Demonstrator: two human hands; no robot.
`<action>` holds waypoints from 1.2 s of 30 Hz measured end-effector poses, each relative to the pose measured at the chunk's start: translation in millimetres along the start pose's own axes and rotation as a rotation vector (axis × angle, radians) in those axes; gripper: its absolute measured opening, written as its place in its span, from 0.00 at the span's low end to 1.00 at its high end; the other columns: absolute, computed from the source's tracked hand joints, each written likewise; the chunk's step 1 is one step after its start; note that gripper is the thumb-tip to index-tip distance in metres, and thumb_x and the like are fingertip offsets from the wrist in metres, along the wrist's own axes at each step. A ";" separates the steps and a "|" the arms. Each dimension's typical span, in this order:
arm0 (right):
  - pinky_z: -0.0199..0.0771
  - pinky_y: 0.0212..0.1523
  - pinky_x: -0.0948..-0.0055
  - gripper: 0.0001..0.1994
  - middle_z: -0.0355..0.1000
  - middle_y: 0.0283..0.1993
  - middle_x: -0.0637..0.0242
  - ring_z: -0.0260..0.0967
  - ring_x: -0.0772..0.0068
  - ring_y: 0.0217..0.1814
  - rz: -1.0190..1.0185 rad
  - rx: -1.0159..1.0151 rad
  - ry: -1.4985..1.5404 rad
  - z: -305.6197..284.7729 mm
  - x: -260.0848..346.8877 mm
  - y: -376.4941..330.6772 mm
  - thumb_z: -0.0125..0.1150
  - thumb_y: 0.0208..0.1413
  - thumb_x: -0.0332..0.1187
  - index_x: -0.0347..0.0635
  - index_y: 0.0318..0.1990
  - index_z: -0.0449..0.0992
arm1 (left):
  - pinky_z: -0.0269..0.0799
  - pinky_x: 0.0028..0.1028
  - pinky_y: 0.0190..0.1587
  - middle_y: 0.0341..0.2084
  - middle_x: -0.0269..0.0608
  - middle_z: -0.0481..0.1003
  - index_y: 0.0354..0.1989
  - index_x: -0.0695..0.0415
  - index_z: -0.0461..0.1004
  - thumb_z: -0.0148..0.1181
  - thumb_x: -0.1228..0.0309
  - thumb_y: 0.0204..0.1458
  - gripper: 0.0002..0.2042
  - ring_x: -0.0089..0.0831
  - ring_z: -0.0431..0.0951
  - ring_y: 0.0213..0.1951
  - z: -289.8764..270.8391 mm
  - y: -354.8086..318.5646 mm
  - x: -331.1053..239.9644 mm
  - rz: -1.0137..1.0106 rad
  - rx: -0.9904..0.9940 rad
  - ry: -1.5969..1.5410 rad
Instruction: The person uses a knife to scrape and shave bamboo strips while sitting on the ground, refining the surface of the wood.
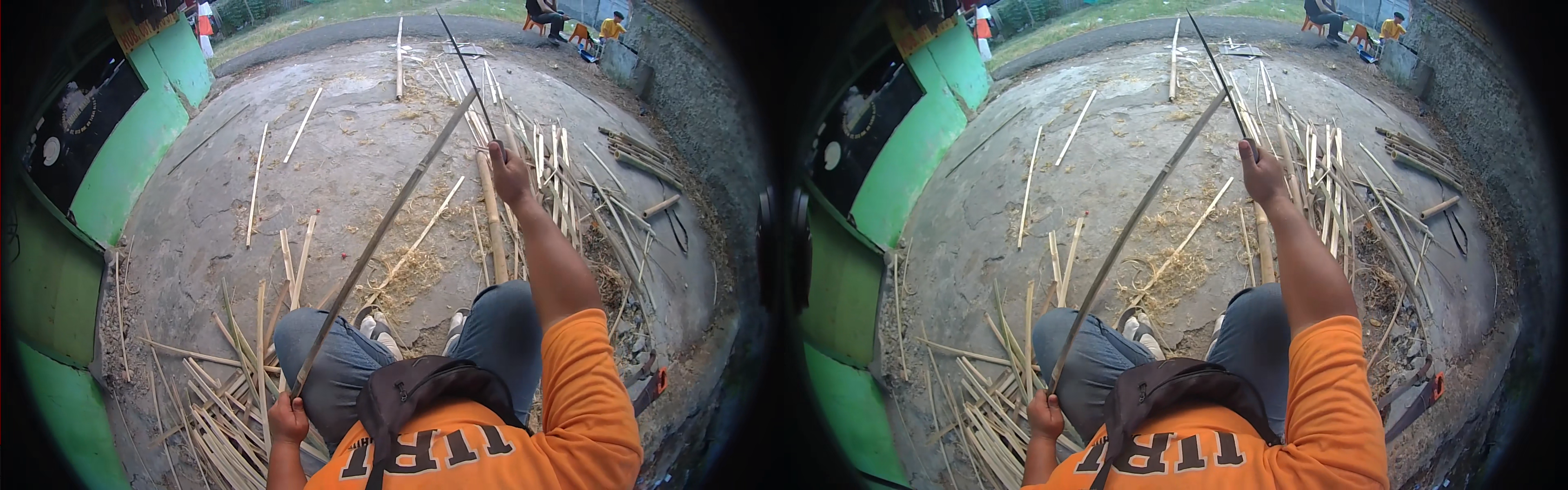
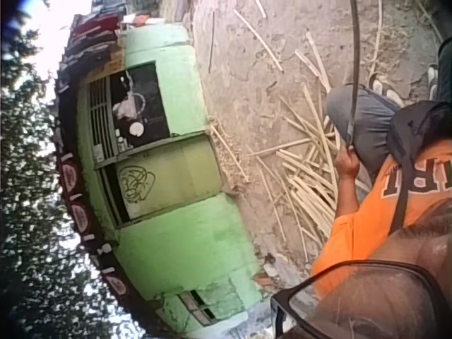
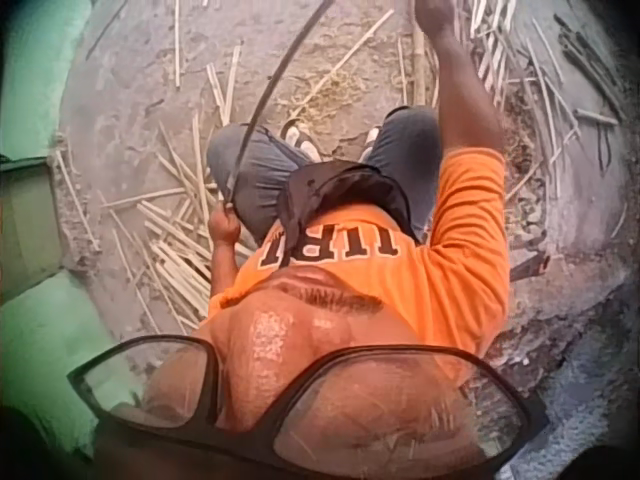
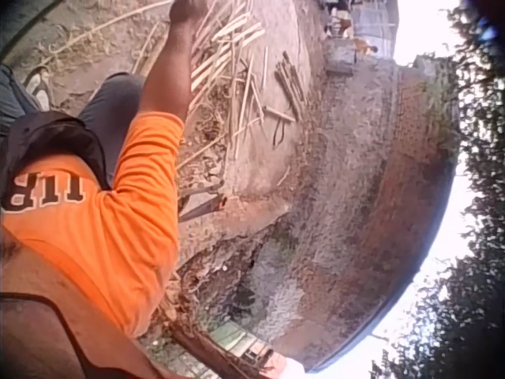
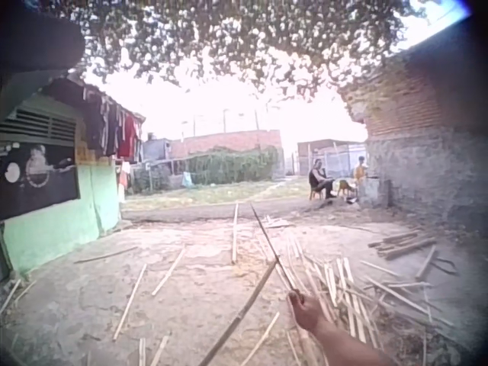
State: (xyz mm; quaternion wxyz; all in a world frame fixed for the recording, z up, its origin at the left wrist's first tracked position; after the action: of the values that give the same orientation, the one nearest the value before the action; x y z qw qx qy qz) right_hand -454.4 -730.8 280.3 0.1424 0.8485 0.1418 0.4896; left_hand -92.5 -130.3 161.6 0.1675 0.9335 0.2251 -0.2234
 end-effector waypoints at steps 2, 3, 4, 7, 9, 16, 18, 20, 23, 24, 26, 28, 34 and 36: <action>0.67 0.33 0.64 0.37 0.66 0.23 0.67 0.65 0.72 0.29 -0.006 0.022 0.191 1.6 -6.2 -11.1 0.48 0.67 0.69 0.38 0.27 0.72 | 0.69 0.55 0.31 0.24 0.61 0.75 0.35 0.62 0.72 0.49 0.51 0.69 0.23 0.68 0.76 0.30 1.7 -2.2 1.1 -0.004 -0.008 -0.056; 0.66 0.31 0.66 0.36 0.65 0.22 0.69 0.63 0.74 0.27 0.014 0.052 0.237 2.0 -7.4 -16.3 0.49 0.68 0.68 0.39 0.26 0.70 | 0.69 0.55 0.31 0.24 0.61 0.75 0.35 0.62 0.72 0.49 0.51 0.69 0.23 0.68 0.76 0.30 2.1 -4.6 1.2 0.011 -0.004 -0.060; 0.65 0.29 0.67 0.35 0.64 0.21 0.72 0.62 0.77 0.25 0.034 0.085 0.285 5.3 1.3 -24.5 0.50 0.68 0.67 0.41 0.26 0.69 | 0.69 0.54 0.31 0.24 0.59 0.75 0.35 0.62 0.72 0.50 0.51 0.69 0.23 0.67 0.76 0.30 1.6 -8.5 5.3 -0.026 -0.008 -0.081; 0.62 0.24 0.73 0.32 0.62 0.21 0.76 0.60 0.82 0.22 0.065 0.156 0.448 9.3 26.4 -42.6 0.52 0.68 0.66 0.44 0.27 0.70 | 0.69 0.52 0.31 0.23 0.57 0.74 0.36 0.62 0.72 0.50 0.51 0.69 0.22 0.66 0.76 0.30 3.0 -15.8 9.8 -0.059 -0.073 -0.110; 0.60 0.21 0.76 0.31 0.62 0.21 0.77 0.58 0.85 0.20 0.092 0.194 0.530 10.6 48.4 -54.5 0.52 0.69 0.65 0.46 0.28 0.69 | 0.68 0.49 0.31 0.22 0.52 0.72 0.36 0.61 0.72 0.53 0.51 0.69 0.21 0.61 0.76 0.28 -7.8 -14.9 0.8 -0.021 -0.225 -0.094; 0.62 0.19 0.77 0.28 0.63 0.20 0.76 0.60 0.83 0.17 0.152 0.215 0.889 32.5 86.9 -96.4 0.52 0.69 0.64 0.46 0.31 0.68 | 0.68 0.41 0.30 0.23 0.48 0.74 0.37 0.60 0.70 0.61 0.56 0.66 0.18 0.47 0.76 0.26 -44.9 -21.9 19.6 -0.223 -0.299 -0.017; 0.61 0.18 0.78 0.28 0.62 0.21 0.76 0.60 0.83 0.17 0.165 0.207 0.913 44.0 68.5 -104.3 0.53 0.68 0.65 0.47 0.31 0.68 | 0.69 0.42 0.31 0.24 0.49 0.74 0.35 0.61 0.69 0.61 0.56 0.67 0.18 0.49 0.77 0.27 -59.5 -14.8 4.1 -0.322 -0.229 0.041; 0.61 0.18 0.78 0.28 0.62 0.21 0.77 0.60 0.84 0.17 0.188 0.224 0.905 51.6 64.4 -110.0 0.54 0.68 0.64 0.47 0.31 0.67 | 0.69 0.44 0.32 0.24 0.50 0.75 0.35 0.61 0.70 0.60 0.55 0.67 0.19 0.51 0.78 0.28 -65.9 -21.4 11.5 -0.267 -0.315 0.106; 0.60 0.18 0.79 0.27 0.61 0.21 0.78 0.58 0.86 0.17 0.163 0.190 0.869 53.1 61.1 -113.3 0.55 0.68 0.63 0.48 0.31 0.67 | 0.69 0.45 0.32 0.26 0.51 0.75 0.36 0.61 0.70 0.60 0.55 0.67 0.19 0.54 0.77 0.28 -67.4 -25.1 1.3 -0.286 -0.314 0.101; 0.59 0.18 0.79 0.27 0.61 0.20 0.79 0.58 0.87 0.17 0.165 0.198 0.840 57.0 54.7 -114.1 0.56 0.68 0.62 0.48 0.30 0.67 | 0.69 0.46 0.34 0.27 0.52 0.75 0.38 0.61 0.71 0.60 0.58 0.66 0.16 0.55 0.76 0.30 -65.0 -27.2 -0.7 -0.345 -0.280 0.100; 0.58 0.18 0.79 0.27 0.61 0.20 0.79 0.58 0.87 0.18 0.125 0.222 0.783 61.0 50.7 -115.3 0.56 0.68 0.62 0.48 0.30 0.67 | 0.70 0.47 0.37 0.29 0.54 0.76 0.40 0.63 0.73 0.56 0.60 0.68 0.15 0.58 0.77 0.32 -54.3 -27.2 -9.3 -0.303 -0.254 0.007; 0.60 0.23 0.75 0.28 0.63 0.21 0.79 0.59 0.85 0.21 0.125 0.265 0.686 68.4 38.7 -115.8 0.55 0.69 0.61 0.45 0.30 0.69 | 0.70 0.48 0.39 0.30 0.57 0.77 0.42 0.64 0.74 0.52 0.62 0.69 0.15 0.61 0.76 0.34 -39.2 -26.1 -7.0 -0.398 -0.004 -0.020; 0.70 0.31 0.62 0.27 0.70 0.23 0.62 0.69 0.68 0.26 -0.180 0.361 0.289 62.3 79.0 -136.3 0.56 0.69 0.59 0.40 0.37 0.78 | 0.69 0.47 0.37 0.27 0.58 0.76 0.38 0.64 0.74 0.48 0.63 0.71 0.16 0.59 0.78 0.34 -46.6 -19.1 -32.2 -0.381 0.024 0.126; 0.73 0.34 0.58 0.25 0.75 0.28 0.53 0.74 0.55 0.29 -0.289 0.530 0.131 69.9 94.2 -147.9 0.58 0.68 0.58 0.41 0.41 0.80 | 0.68 0.54 0.36 0.26 0.60 0.76 0.37 0.61 0.74 0.51 0.64 0.69 0.14 0.67 0.75 0.33 -48.7 -18.8 -40.8 -0.295 -0.070 0.202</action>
State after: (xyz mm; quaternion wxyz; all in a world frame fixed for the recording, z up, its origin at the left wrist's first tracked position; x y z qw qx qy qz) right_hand -363.2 -566.2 264.9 -0.0250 0.7937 0.3925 0.4641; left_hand -117.8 -108.4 218.8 0.1418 0.9016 0.3830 -0.1427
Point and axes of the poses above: each hand's wrist, its own y-axis towards the middle knuckle, its own z-axis out of the palm, x = y × z, the point moved 6 cm from there along y, towards the middle knuckle
